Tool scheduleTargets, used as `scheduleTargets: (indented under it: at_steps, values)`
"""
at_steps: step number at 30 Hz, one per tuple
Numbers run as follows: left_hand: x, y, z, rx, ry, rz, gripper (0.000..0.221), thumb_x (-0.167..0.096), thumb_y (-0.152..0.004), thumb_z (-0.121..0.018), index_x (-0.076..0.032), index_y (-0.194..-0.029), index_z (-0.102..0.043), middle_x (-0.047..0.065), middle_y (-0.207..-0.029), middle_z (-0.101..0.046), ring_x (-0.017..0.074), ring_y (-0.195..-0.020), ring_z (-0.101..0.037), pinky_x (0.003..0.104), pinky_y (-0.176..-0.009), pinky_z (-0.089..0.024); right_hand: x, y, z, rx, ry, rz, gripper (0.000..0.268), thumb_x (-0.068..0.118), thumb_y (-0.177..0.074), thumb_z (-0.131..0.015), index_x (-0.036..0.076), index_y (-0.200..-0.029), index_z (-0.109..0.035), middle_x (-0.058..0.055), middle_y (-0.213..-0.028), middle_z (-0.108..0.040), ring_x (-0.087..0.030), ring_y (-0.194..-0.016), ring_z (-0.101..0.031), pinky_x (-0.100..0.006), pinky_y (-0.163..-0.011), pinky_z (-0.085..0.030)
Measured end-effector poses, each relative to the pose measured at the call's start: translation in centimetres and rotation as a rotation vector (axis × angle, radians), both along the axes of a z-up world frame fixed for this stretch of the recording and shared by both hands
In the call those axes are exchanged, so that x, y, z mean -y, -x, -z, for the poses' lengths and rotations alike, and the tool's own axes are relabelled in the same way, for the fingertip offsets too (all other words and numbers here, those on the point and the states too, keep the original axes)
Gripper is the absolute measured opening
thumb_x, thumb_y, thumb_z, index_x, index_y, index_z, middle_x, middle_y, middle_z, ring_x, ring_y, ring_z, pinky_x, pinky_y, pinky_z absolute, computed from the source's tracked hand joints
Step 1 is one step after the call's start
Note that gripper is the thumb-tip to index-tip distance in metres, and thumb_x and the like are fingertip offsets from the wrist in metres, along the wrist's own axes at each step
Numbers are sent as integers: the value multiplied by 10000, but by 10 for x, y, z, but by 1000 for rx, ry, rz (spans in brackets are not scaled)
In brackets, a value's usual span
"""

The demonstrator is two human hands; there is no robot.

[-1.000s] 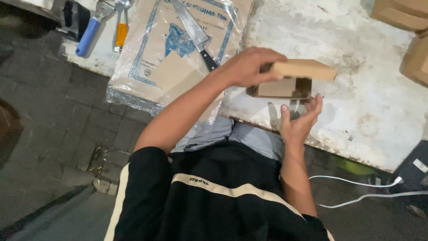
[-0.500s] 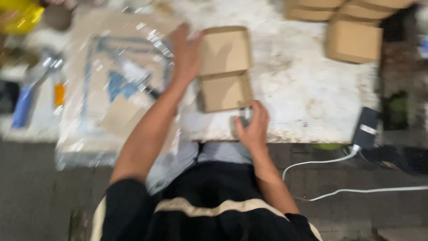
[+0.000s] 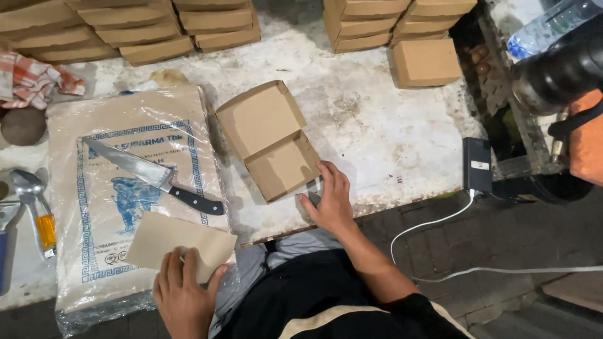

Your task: Lining small cardboard boxes with paper sheets by cutting and folding them.

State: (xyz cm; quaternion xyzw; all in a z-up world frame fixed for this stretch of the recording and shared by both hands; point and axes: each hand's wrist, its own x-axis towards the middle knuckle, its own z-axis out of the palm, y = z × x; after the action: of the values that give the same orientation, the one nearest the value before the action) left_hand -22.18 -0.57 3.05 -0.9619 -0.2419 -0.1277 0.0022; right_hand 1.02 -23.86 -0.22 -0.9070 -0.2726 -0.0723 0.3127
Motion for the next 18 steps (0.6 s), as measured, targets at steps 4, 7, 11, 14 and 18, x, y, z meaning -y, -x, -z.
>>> scheduleTargets:
  at_steps: [4, 7, 11, 14, 18]
  values:
    - [-5, 11, -3, 23, -63, 105, 384, -516, -858, -666, -220, -1101, -691, -43, -1164, -712, 167, -1170, -673, 340, -805, -527, 1, 0, 3, -15, -9, -3, 707, 349, -882, -649, 50, -1436, -327, -184, -1439, -412, -351, -1321, -420, -532, -1084, -317]
    - [-14, 25, -12, 23, 125, 18, 398, -368, -874, -697, -182, -1225, -715, 53, -1046, -769, 194, -807, -746, 353, -600, -621, 2, 2, 5, -2, -81, 10, 712, 340, -906, -643, 60, -1457, -291, -192, -1447, -383, -370, -1329, -416, -546, -1082, -339]
    - [-21, 20, -62, 66, 373, -231, 514, -220, -912, -706, -82, -1405, -666, 156, -1147, -733, 261, -756, -722, 408, -767, -600, 5, 5, 5, -44, -303, -3, 660, 323, -939, -627, 44, -1448, -312, -203, -1448, -335, -377, -1374, -366, -513, -1124, -364]
    - [-14, -1, -79, 296, 470, -290, 497, -102, -898, -783, 142, -1304, -632, 333, -1161, -634, 445, -1021, -622, 510, -750, -541, 2, 15, -9, 85, -597, -14, 478, 257, -954, -601, 72, -1354, -414, -148, -1367, -381, -329, -1355, -391, -485, -1144, -360]
    - [22, -61, -68, 626, 205, 332, 404, -39, -882, -792, 84, -1205, -584, 269, -1104, -673, 370, -942, -682, 399, -747, -605, -6, 37, -48, -567, -967, -359, 581, 432, -940, -644, 31, -1306, -437, -148, -1285, -515, -207, -1056, -544, -328, -897, -463]
